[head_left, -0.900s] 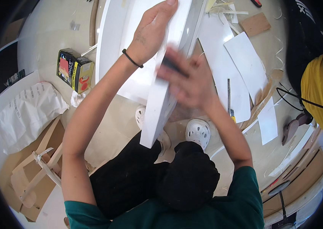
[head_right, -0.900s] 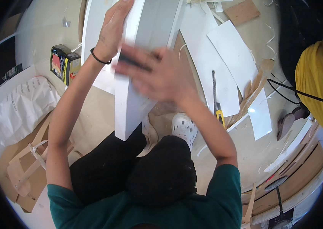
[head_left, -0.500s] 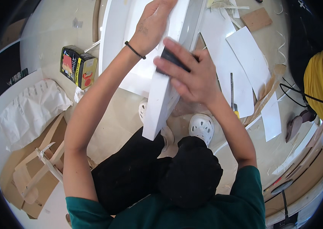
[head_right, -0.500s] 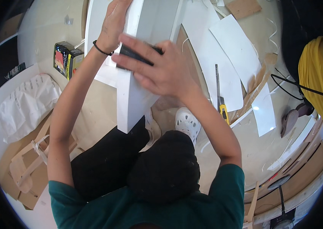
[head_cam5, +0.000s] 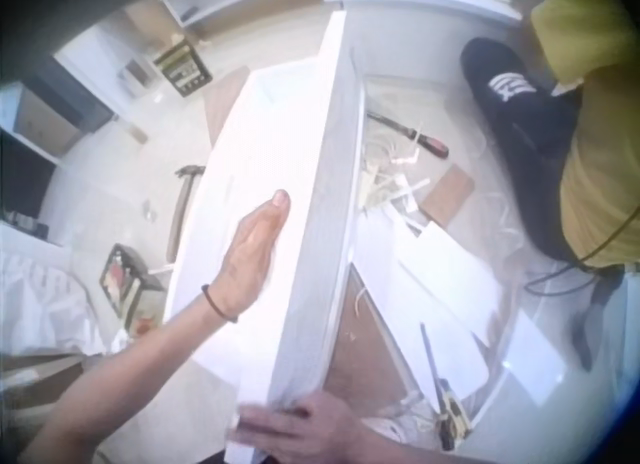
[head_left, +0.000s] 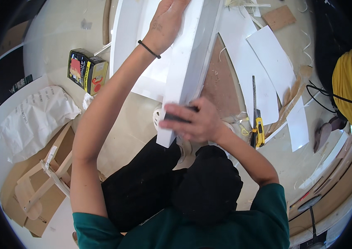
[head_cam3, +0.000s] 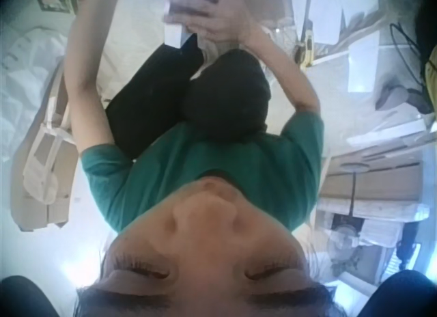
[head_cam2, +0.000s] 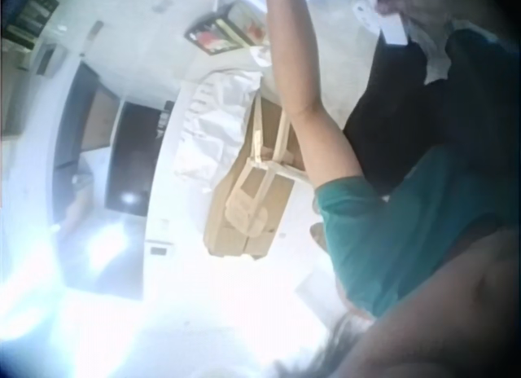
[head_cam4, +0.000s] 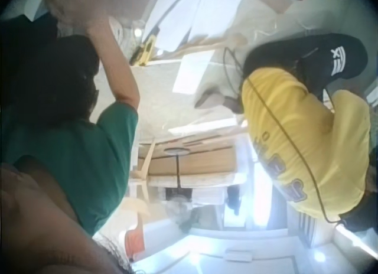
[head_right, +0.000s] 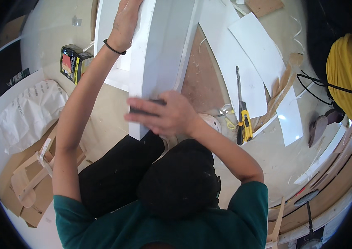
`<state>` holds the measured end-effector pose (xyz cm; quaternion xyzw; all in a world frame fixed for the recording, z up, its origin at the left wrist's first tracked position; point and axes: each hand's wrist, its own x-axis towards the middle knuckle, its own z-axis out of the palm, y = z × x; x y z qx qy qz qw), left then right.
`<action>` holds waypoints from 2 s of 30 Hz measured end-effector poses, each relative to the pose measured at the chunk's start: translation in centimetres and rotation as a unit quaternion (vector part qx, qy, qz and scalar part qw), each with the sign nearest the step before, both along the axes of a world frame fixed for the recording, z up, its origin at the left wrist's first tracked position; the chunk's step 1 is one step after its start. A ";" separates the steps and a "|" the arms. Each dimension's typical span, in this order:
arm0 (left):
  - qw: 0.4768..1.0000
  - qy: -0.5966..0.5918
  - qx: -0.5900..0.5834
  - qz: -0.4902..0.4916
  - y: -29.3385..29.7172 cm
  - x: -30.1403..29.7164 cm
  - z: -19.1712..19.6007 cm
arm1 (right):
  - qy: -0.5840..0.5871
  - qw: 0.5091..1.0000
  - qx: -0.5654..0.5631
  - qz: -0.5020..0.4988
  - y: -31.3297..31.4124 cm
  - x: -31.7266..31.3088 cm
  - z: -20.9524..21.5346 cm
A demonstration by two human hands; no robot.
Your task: The person smooths the edges of a white furniture drawer using a sanding block and a metal file. They alternate between filing and sanding the drawer's edges while sitting on the floor.
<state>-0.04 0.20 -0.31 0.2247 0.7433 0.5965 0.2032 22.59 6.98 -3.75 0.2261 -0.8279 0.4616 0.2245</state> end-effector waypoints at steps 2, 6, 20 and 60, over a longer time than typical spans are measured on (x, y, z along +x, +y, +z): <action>1.000 0.006 0.002 -0.001 -0.4 -0.4 -0.8 | 0.021 0.999 -0.018 0.022 -0.4 0.3 -0.3; 1.000 -0.017 0.004 0.000 -0.5 0.1 0.2 | 0.013 0.998 -0.027 -0.057 0.9 -3.7 -0.3; 1.000 0.020 -0.014 0.008 -0.1 0.0 0.2 | 0.020 0.998 -0.044 0.036 -2.0 1.5 -1.4; 0.998 0.048 -0.046 -0.015 -0.3 -0.4 -0.1 | 0.058 0.995 0.068 0.033 0.6 -1.5 0.8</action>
